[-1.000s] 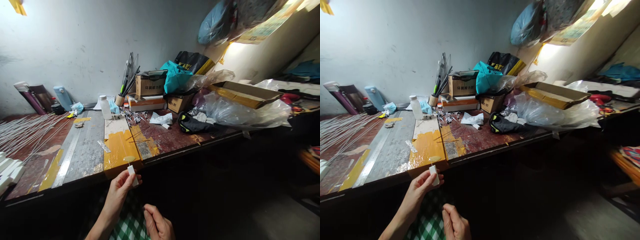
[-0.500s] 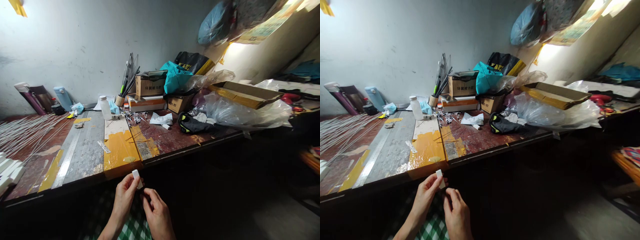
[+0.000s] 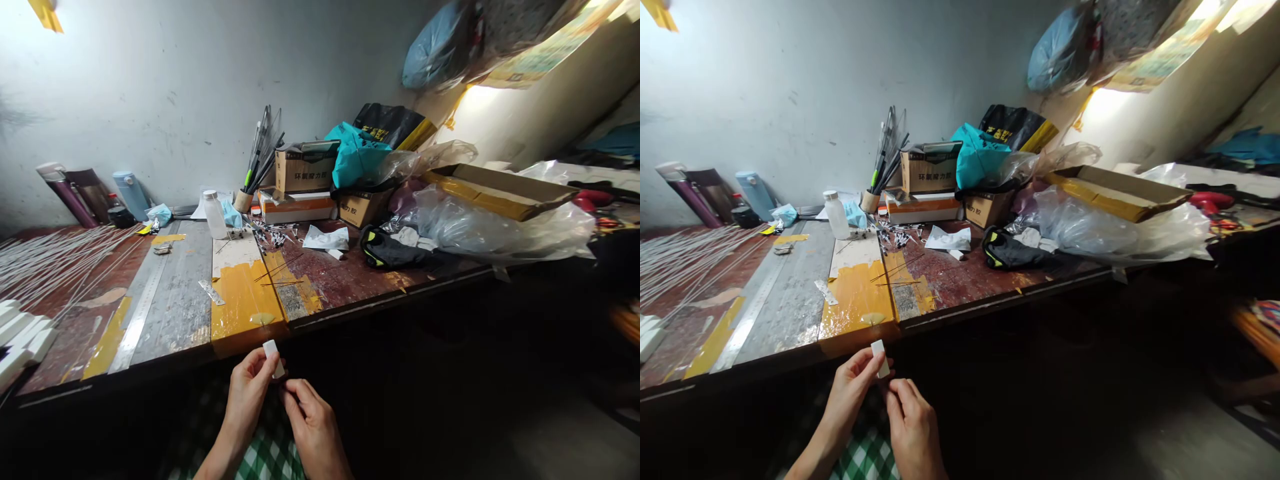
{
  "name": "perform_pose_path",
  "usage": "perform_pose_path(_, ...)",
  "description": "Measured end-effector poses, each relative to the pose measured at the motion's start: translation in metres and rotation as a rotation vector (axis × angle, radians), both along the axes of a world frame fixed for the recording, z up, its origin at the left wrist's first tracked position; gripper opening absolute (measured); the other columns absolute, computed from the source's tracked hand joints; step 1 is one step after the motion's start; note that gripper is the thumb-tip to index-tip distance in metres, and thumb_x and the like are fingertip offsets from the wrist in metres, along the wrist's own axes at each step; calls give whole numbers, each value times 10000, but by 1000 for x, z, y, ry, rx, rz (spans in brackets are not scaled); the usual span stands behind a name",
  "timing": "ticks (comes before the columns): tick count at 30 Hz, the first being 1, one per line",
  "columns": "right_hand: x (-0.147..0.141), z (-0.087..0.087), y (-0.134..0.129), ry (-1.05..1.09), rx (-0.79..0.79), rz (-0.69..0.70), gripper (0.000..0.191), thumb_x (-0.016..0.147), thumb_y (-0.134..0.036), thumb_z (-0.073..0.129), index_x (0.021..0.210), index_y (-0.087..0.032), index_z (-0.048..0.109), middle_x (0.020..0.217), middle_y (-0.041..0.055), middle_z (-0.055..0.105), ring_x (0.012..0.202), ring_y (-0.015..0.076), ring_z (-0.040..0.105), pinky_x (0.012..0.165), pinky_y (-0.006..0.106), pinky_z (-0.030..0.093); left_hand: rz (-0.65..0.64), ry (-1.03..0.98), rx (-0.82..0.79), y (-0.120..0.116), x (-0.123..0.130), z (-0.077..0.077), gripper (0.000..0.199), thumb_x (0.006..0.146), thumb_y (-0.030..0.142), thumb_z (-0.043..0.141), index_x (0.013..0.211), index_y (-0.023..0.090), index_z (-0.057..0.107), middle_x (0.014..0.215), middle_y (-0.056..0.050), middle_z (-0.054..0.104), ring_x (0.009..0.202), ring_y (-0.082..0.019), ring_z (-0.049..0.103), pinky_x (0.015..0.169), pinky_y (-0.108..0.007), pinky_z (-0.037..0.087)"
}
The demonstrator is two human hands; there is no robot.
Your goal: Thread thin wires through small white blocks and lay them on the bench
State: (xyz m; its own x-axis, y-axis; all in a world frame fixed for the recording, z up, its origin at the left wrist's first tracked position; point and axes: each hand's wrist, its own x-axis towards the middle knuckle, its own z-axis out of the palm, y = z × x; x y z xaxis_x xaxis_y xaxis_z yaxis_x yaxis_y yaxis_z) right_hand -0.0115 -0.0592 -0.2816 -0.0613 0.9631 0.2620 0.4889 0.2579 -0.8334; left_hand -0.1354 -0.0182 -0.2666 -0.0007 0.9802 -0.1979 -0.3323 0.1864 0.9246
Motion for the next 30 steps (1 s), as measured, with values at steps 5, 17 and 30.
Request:
perform_pose_path(5,1,9,4,-12,-129,47,294,964,-323,392,860,-191,634,575,-23,539,508,115,516,501,181,401,7,-12,-1,1,-3,5,375,734,475,733,832,117,680,767,-58,681,722,-189,611,671,-252,471)
perform_pose_path(17,1,15,5,29,-250,149,289,961,-310,399,745,-193,552,610,-32,495,569,108,479,546,190,357,17,-27,-31,1,-9,-1,419,684,502,761,819,112,686,743,-61,678,699,-183,607,643,-247,471)
perform_pose_path(30,1,12,1,63,-363,179,334,969,-370,361,761,-189,549,523,-48,454,503,104,433,523,208,317,-15,-5,-30,-7,-9,-5,445,690,533,746,815,110,683,716,-56,665,672,-168,576,606,-235,442)
